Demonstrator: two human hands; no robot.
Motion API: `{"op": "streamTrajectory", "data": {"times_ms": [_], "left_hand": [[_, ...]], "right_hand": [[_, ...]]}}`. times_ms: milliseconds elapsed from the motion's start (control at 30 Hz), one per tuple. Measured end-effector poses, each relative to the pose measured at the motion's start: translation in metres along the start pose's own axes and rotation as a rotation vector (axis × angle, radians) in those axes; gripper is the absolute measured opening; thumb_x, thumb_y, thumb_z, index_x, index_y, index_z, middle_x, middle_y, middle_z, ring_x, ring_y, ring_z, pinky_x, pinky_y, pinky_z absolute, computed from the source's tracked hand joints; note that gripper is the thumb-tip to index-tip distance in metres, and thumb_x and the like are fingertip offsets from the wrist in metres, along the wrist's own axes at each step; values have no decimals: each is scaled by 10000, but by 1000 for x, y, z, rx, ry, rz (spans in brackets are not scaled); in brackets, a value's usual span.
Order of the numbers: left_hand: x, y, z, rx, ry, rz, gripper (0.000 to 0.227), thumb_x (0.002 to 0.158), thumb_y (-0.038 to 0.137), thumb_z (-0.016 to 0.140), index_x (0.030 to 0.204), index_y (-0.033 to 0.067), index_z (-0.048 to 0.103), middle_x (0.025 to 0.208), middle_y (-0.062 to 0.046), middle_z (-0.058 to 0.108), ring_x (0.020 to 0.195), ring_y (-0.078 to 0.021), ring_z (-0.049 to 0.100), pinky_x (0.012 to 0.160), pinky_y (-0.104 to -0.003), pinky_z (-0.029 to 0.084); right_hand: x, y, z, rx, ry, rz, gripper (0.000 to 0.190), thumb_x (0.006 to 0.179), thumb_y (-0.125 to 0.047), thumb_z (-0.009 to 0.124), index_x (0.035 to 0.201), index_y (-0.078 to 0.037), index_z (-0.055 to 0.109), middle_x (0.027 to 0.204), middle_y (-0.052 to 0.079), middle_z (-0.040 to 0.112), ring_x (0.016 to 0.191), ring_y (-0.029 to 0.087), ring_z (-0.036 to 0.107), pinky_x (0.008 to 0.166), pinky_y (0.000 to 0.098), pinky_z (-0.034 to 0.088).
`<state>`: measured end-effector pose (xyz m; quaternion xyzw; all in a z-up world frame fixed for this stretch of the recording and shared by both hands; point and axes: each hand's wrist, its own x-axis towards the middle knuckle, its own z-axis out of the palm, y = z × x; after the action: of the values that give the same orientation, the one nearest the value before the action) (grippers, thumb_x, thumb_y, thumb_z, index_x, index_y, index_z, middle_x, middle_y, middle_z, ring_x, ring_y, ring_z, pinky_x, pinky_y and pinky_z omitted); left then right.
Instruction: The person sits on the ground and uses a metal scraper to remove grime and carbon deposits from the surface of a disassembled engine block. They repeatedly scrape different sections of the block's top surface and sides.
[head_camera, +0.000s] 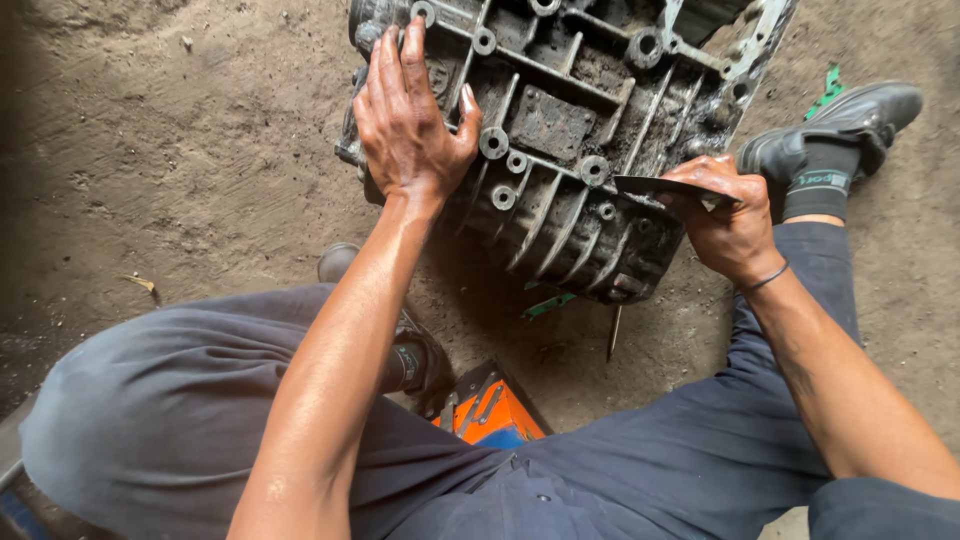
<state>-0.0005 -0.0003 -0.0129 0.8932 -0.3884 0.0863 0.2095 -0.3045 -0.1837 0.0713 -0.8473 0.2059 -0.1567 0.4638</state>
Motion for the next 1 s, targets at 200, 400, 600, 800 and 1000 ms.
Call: {"op": "streamTrajectory", "data": {"times_ms": [200,400,600,800,1000], "left_hand": [[0,1,-4,-25,-1,14,845,971,432,686,1629,144,242,1552,-217,458,1443,-361,479,1150,-512,428],[1,1,-4,-42,17,16,840,967,428,690,1624,153,245,1556,-207,459,1459,-357,477,1148,-511,427],[1,2,-5,2,15,19,845,974,446,675,1629,142,235,1555,-205,460,1446,-345,484,1138,-501,437],[-3,0,-2,-4,5,17,837,999,440,674,1635,127,229,1567,-207,457,1460,-341,487,1119,-487,446],[-1,1,-3,-19,24,23,825,990,430,679,1631,145,244,1548,-197,469,1446,-339,487,1146,-499,434]], "right_hand": [[5,-8,3,-235,-2,-112,184,925,78,759,1065,-41,763,1017,102,754,931,217,722,862,315,529],[15,-8,15,-333,14,-171,154,971,45,720,1080,-50,772,1006,98,770,893,216,727,843,305,500],[9,-10,9,-245,30,-104,130,958,26,785,1074,-30,769,992,95,746,884,211,700,837,305,497],[-7,-11,1,-244,66,-26,101,969,52,806,997,-24,745,985,97,739,901,208,677,865,297,481],[-3,-4,1,-186,36,-27,147,947,73,766,1025,-51,757,973,89,752,886,190,692,852,284,465]]}}
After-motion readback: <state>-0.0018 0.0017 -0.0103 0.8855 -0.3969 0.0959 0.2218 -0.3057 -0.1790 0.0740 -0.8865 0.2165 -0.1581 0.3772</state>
